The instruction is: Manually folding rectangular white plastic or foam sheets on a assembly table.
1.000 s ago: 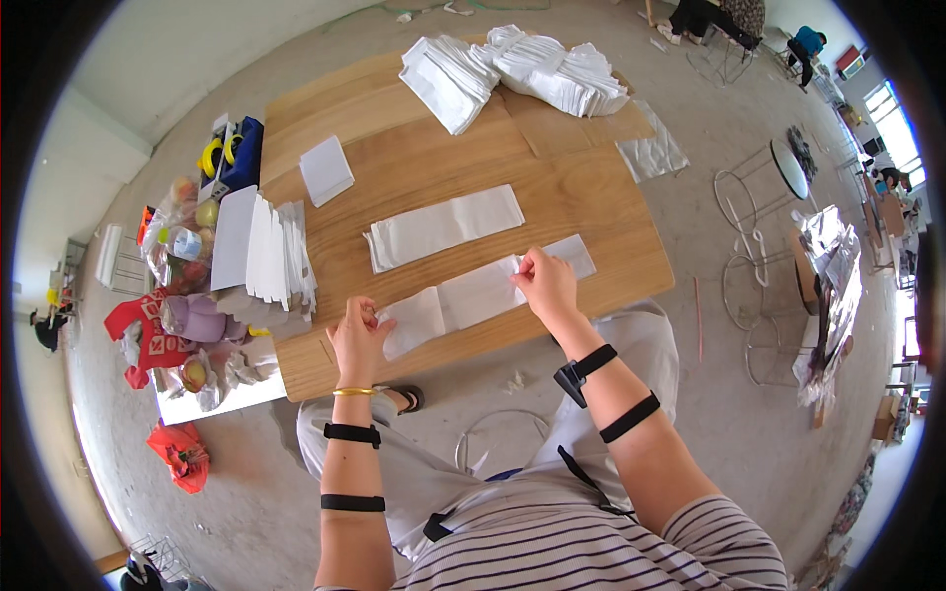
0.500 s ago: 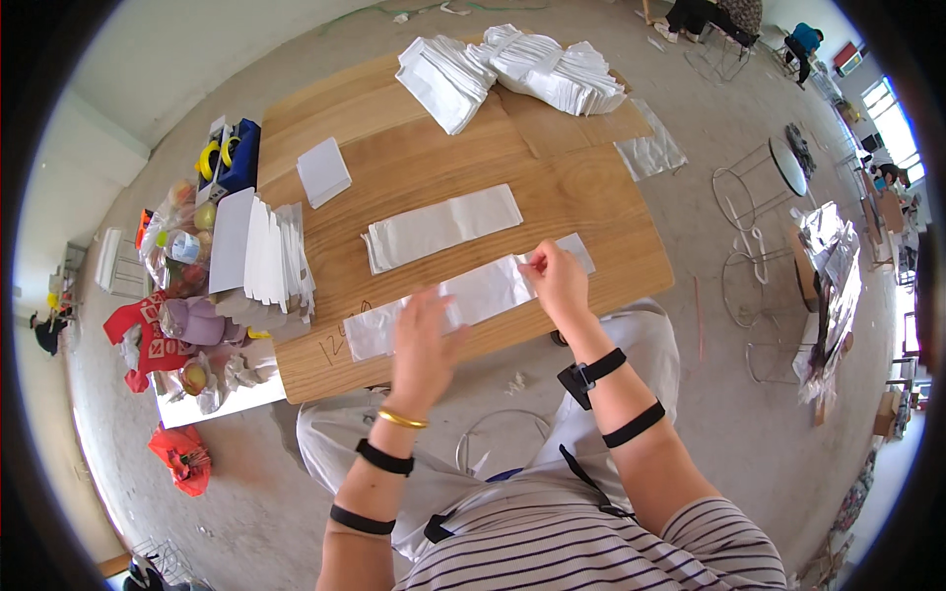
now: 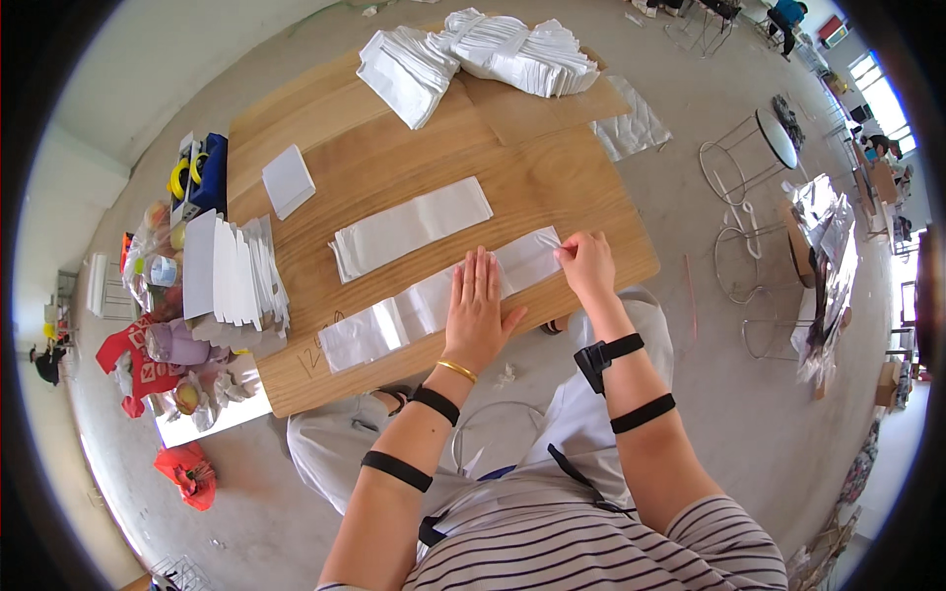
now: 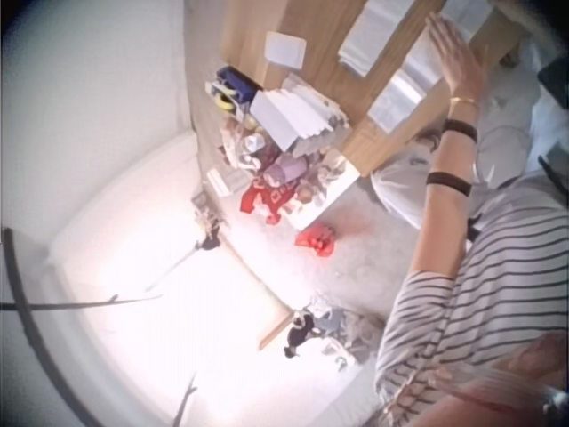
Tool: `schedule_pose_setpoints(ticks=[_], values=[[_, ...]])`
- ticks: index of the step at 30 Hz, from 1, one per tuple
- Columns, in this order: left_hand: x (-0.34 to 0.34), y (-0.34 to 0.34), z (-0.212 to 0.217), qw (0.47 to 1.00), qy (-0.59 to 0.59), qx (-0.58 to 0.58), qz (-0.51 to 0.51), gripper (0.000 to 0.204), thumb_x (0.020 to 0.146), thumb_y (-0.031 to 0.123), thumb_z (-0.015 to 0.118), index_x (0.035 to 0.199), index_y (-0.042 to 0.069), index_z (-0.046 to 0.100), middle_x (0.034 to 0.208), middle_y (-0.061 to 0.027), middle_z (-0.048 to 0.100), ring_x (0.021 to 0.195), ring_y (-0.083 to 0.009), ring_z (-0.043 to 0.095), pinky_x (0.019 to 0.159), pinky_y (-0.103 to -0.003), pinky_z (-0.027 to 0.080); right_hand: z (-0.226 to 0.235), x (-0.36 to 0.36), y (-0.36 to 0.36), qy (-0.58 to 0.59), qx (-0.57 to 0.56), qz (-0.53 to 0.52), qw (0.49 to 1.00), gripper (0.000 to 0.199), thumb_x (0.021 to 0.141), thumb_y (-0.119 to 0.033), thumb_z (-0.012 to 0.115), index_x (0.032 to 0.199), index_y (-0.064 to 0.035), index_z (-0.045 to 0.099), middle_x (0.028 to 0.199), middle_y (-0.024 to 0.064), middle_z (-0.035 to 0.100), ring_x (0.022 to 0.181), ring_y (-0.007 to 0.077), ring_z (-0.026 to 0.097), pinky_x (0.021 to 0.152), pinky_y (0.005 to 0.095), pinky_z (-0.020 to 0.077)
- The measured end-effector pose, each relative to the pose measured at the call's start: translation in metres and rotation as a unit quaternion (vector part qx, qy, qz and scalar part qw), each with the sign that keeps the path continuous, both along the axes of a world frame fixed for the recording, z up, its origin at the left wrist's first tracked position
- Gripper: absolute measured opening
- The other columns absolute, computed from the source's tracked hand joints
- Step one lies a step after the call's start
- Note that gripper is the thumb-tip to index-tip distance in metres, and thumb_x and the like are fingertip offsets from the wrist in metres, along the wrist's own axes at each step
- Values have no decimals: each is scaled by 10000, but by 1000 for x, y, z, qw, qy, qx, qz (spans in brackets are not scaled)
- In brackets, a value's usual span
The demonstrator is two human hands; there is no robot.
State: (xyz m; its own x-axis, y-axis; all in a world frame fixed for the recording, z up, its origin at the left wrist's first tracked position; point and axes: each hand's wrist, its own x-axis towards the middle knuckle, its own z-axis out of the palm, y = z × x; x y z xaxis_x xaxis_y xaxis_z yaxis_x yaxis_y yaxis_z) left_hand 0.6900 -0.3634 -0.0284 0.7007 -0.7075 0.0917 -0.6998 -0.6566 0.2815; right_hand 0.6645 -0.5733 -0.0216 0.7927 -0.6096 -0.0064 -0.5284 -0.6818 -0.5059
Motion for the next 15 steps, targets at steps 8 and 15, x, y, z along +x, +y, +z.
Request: schedule_pose_setpoints(ticks=[8,15], values=[[-1,0,2,999,-21,44,-13,804,961,578,456,1536,41,291,1610,-234,174,1488,-417,158,1205,-523,164,4,-1,-2,-49,90,-4,995,161,808,-155,738,859,-55,621,838,119,669,796,298,657,730,412,521],[-2,3,5,998,-46,30,-28,778,963,559,460,1546,75,281,1617,-191,187,1489,-439,128,1202,-555,152,15,1,5,-162,136,20,977,219,801,-59,753,938,-35,584,762,82,653,688,193,631,647,317,512]])
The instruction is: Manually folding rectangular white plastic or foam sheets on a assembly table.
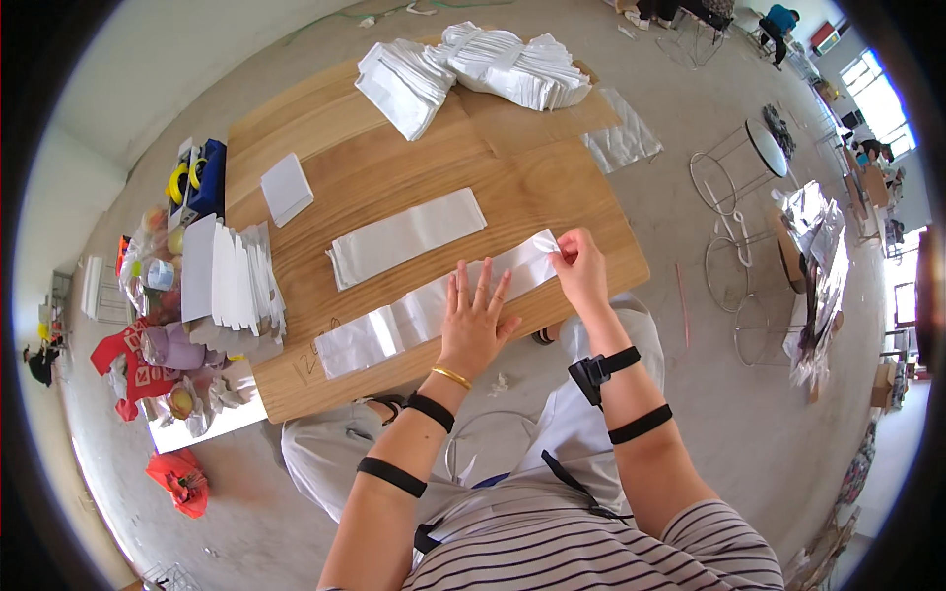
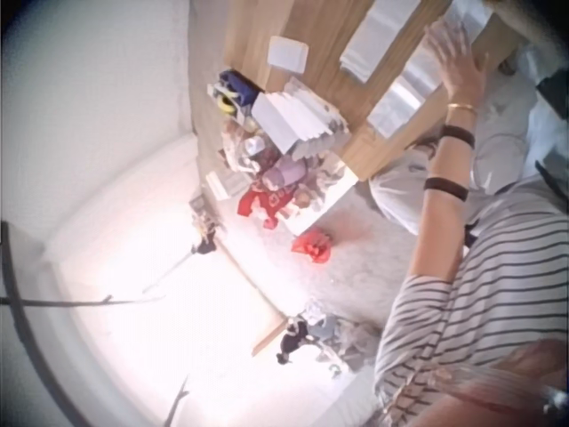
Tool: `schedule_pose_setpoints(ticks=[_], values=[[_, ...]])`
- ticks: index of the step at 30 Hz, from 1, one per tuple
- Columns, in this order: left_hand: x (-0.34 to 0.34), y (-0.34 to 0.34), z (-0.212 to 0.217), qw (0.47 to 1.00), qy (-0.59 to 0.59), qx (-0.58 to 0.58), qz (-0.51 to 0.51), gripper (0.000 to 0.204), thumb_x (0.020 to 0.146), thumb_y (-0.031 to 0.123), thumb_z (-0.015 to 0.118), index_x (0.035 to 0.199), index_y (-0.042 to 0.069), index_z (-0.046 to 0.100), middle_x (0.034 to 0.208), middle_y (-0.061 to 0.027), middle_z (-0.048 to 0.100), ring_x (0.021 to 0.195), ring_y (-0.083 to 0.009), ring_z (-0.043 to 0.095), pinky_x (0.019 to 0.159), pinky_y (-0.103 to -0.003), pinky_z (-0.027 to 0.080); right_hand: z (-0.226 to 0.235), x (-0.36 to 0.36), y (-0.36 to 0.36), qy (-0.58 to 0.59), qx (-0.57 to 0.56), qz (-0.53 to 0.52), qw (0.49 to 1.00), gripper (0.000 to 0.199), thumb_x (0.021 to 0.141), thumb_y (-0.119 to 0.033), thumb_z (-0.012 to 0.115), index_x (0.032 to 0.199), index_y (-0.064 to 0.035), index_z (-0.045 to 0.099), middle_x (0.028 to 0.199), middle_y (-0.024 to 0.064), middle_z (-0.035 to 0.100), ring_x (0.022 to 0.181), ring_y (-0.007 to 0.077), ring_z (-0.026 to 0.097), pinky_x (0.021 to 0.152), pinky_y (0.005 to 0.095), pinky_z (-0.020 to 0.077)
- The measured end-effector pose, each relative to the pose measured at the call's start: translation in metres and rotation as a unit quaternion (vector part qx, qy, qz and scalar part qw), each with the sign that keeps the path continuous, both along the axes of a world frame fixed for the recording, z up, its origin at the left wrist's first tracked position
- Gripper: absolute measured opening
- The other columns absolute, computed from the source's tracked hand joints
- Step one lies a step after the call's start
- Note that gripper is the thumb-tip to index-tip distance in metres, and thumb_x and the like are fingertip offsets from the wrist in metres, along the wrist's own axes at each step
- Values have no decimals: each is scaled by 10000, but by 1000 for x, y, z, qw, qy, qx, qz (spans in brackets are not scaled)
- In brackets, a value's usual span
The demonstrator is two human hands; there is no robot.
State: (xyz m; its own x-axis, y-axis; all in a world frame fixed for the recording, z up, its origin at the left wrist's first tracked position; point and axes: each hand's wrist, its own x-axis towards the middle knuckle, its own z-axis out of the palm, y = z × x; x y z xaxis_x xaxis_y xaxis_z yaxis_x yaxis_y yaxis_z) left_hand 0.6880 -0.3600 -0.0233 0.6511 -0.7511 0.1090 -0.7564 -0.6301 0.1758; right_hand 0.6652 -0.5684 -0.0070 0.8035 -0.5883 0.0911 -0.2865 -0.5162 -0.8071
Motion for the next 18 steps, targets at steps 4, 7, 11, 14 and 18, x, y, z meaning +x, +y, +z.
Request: schedule_pose_setpoints(ticks=[4,7,11,14,18], values=[[-12,17,22,994,49,-86,39,769,959,457,536,1532,18,271,1596,-195,247,1488,-414,170,1205,-555,147,24,4,29,-55,14,36,998,221,809,-54,731,936,-44,551,778,105,646,687,247,640,640,354,509],[-27,49,37,982,106,-140,63,722,943,348,596,1496,-20,313,1576,-199,288,1477,-396,220,1205,-535,170,39,6,75,-94,-15,126,988,224,800,-39,722,931,-41,541,784,106,630,692,255,635,633,363,503],[-43,95,48,976,146,-145,67,563,923,246,634,1390,-18,462,1511,-200,392,1441,-383,305,1192,-498,239,17,16,133,-60,-25,232,970,246,785,-19,707,927,-55,508,805,103,605,765,298,616,686,409,485],[-51,118,47,973,153,-153,74,497,914,219,644,1341,-2,519,1467,-180,456,1419,-373,349,1183,-495,260,-3,20,152,-51,-58,264,961,244,794,-13,701,912,-60,492,803,98,601,766,303,609,682,414,483],[-55,130,47,967,157,-173,98,445,906,196,655,1297,10,557,1436,-162,494,1404,-366,375,1176,-494,275,-15,22,158,-30,-49,282,958,281,773,-6,705,927,-63,477,818,97,595,818,324,602,715,438,469]])
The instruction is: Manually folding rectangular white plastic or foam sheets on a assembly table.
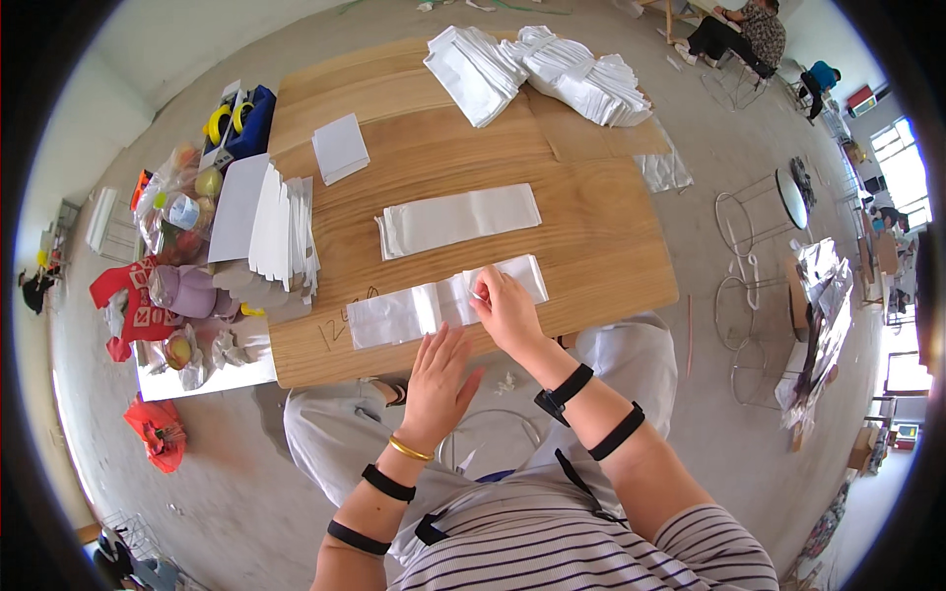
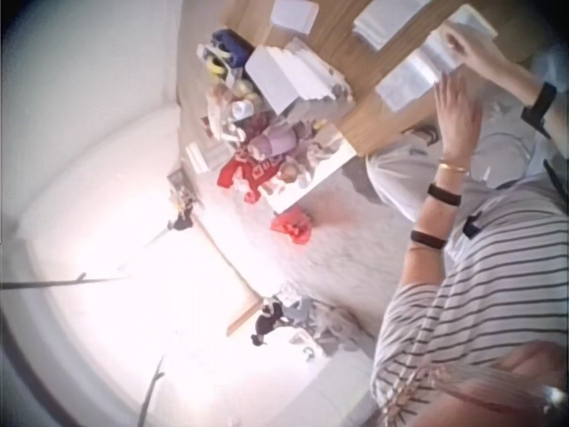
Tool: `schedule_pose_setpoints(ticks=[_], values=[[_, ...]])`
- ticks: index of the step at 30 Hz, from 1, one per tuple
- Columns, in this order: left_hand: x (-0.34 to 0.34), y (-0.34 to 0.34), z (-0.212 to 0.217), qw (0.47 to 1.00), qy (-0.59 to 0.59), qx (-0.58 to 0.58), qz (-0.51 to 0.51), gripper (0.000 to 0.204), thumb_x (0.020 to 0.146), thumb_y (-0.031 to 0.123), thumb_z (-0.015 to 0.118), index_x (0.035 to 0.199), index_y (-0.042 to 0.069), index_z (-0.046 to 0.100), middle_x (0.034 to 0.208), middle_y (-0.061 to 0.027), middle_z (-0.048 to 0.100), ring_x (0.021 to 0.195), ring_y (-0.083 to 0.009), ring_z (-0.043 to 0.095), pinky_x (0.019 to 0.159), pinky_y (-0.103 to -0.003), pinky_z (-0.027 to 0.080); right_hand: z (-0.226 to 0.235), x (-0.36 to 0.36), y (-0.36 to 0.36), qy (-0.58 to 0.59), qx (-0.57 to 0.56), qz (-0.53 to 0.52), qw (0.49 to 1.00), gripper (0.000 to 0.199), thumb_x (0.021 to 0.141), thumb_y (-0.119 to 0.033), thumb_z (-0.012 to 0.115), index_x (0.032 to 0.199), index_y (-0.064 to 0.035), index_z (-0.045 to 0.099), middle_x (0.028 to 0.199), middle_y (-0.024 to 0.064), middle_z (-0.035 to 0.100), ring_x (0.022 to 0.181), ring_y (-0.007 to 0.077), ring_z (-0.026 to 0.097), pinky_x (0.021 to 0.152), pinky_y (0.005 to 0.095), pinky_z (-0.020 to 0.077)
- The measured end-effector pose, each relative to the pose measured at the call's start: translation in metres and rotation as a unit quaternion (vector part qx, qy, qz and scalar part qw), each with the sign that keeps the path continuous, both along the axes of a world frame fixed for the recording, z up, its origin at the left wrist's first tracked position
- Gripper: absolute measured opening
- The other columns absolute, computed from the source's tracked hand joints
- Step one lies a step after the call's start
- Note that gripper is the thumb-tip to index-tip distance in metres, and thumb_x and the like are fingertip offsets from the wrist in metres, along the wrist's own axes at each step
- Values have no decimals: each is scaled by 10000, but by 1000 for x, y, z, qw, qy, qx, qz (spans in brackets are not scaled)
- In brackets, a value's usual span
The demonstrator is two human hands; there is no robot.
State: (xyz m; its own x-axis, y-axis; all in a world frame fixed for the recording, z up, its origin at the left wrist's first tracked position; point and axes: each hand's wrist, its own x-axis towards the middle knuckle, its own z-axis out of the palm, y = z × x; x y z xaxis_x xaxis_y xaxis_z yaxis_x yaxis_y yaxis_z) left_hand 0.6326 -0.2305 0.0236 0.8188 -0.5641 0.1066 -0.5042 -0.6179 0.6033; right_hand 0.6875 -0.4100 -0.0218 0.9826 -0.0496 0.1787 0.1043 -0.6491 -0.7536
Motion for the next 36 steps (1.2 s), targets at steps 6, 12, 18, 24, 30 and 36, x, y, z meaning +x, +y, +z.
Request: schedule_pose_setpoints(ticks=[6,12,18,24,30,36], values=[[6,-3,11,999,-25,-17,-22,432,887,185,672,1260,-5,563,1384,-174,521,1351,-377,432,1149,-495,314,21,-4,-14,12,18,21,1000,227,818,-87,725,879,-48,511,792,100,612,741,296,616,649,409,487],[34,-68,11,997,11,-48,-51,500,906,243,642,1328,6,516,1443,-188,466,1402,-376,366,1168,-486,289,47,-15,-93,-12,56,-205,977,212,923,-191,689,868,-25,568,683,67,609,579,165,554,554,301,457],[52,-118,-35,983,-127,99,-84,873,942,494,537,1520,-67,200,1602,-228,194,1499,-365,167,1222,-471,178,35,-37,-121,-4,103,-231,968,191,944,-182,668,888,-18,588,702,51,612,591,122,531,560,270,442],[54,-123,-50,983,-108,127,-84,916,944,524,523,1530,-69,145,1611,-224,177,1502,-364,161,1226,-468,160,23,-45,-126,48,135,-238,961,173,941,-168,663,911,-9,603,751,75,649,650,133,580,605,272,465],[55,-121,-57,980,-109,146,-85,912,952,545,498,1530,-69,151,1613,-227,172,1503,-364,159,1221,-481,162,22,-46,-122,74,164,-205,962,163,941,-158,656,929,-1,613,781,88,662,672,154,596,628,283,483],[53,-126,-49,974,-109,177,-90,818,954,567,478,1561,77,231,1623,-194,167,1498,-397,143,1211,-534,152,20,-48,-122,77,197,-195,958,146,941,-143,650,933,-1,617,783,85,660,688,152,603,632,282,481]])
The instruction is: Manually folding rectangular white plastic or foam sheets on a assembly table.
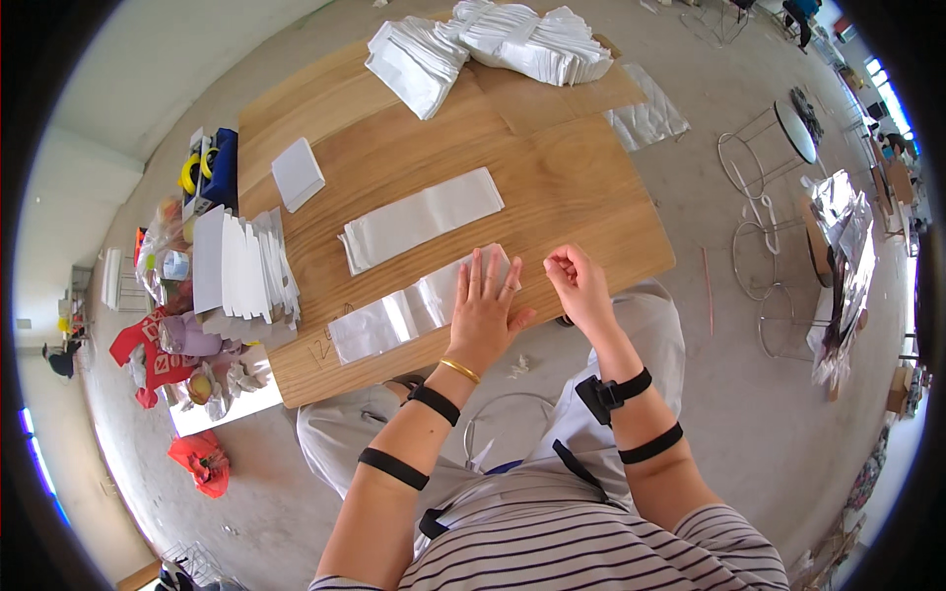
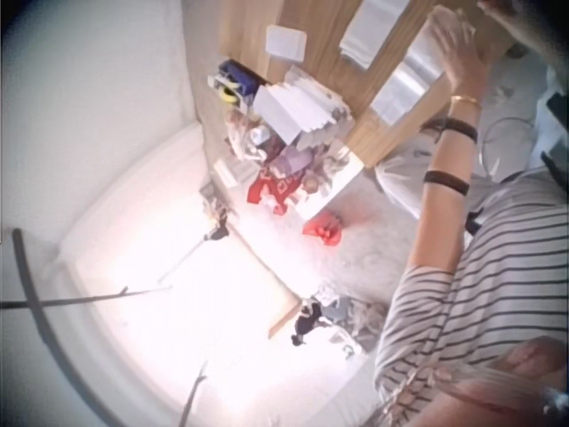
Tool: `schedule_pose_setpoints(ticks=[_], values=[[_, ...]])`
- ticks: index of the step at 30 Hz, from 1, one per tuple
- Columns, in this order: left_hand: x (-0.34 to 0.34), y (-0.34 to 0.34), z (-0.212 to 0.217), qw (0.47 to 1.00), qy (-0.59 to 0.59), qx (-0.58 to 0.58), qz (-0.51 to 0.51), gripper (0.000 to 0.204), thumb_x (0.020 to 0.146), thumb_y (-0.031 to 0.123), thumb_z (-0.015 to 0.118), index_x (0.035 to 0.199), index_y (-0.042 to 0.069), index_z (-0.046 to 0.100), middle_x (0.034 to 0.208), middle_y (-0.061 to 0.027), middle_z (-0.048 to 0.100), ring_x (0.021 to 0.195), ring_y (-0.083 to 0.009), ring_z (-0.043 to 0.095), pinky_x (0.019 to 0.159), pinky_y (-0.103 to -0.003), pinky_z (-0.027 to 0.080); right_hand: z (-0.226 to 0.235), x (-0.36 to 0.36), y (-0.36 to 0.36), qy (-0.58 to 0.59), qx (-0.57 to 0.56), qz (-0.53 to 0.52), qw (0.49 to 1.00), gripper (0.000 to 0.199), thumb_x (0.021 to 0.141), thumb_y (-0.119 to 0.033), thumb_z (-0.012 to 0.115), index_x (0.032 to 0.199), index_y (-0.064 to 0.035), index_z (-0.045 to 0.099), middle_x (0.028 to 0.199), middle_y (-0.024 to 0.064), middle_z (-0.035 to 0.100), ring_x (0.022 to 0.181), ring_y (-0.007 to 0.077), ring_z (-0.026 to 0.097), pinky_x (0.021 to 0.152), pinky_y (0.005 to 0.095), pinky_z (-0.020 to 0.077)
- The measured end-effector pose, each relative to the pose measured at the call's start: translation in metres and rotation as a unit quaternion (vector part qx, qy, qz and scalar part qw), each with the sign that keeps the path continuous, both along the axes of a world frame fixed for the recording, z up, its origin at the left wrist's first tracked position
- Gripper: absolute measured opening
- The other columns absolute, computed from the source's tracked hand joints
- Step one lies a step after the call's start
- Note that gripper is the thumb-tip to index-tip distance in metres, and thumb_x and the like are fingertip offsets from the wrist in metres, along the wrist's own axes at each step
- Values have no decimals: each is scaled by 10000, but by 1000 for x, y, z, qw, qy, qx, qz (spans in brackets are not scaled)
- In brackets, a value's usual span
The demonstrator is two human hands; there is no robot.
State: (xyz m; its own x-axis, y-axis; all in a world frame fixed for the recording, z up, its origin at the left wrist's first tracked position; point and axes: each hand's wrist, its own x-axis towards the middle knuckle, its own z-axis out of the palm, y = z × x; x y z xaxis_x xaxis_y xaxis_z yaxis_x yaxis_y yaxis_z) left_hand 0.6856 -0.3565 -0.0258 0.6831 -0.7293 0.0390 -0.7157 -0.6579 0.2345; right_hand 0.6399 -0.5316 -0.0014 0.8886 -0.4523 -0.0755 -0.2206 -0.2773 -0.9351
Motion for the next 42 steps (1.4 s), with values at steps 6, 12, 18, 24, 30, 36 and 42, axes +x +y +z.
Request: schedule_pose_setpoints(ticks=[6,12,18,24,30,36,42], values=[[0,11,19,998,-42,5,-53,755,942,561,502,1557,177,294,1635,-74,199,1503,-391,113,1200,-591,109,9,3,13,-34,-20,13,999,141,946,-141,640,927,-3,617,781,70,656,693,138,605,634,279,472],[-5,103,45,968,-24,-130,213,579,900,333,642,1398,90,473,1443,-159,439,1372,-386,339,1115,-549,258,16,-1,22,-6,-48,24,999,148,952,-146,635,915,-4,615,760,63,645,672,125,578,611,273,447],[3,212,20,858,-28,-57,509,332,799,262,747,1057,81,642,1106,-127,587,1093,-342,515,954,-490,372,15,5,66,-17,-45,78,996,152,945,-157,644,918,-10,618,756,76,641,682,151,588,633,283,469],[7,216,6,862,15,-165,479,215,784,260,757,829,74,660,918,-65,641,942,-268,604,853,-452,447,20,5,98,-17,-58,156,986,140,908,-148,671,913,-21,611,792,97,654,701,200,620,649,309,496],[5,147,61,859,112,-317,386,129,841,166,695,849,47,649,752,-87,666,682,-186,607,642,-333,488,33,7,134,-163,-209,175,948,499,769,-234,777,1187,-42,585,1084,195,622,1037,376,584,884,475,481],[8,123,65,919,-18,-340,199,293,877,116,688,1114,-1,562,970,-125,596,872,-249,597,812,-380,502,23,35,170,-79,-14,90,993,326,796,-82,676,1095,-58,549,986,144,621,958,343,590,818,424,479],[6,112,50,900,-1,-404,163,445,961,189,617,1324,-24,471,1274,-196,516,1142,-335,532,974,-443,426,44,31,128,-100,33,50,993,207,815,-26,629,1005,-29,549,909,154,652,877,337,627,737,402,478]])
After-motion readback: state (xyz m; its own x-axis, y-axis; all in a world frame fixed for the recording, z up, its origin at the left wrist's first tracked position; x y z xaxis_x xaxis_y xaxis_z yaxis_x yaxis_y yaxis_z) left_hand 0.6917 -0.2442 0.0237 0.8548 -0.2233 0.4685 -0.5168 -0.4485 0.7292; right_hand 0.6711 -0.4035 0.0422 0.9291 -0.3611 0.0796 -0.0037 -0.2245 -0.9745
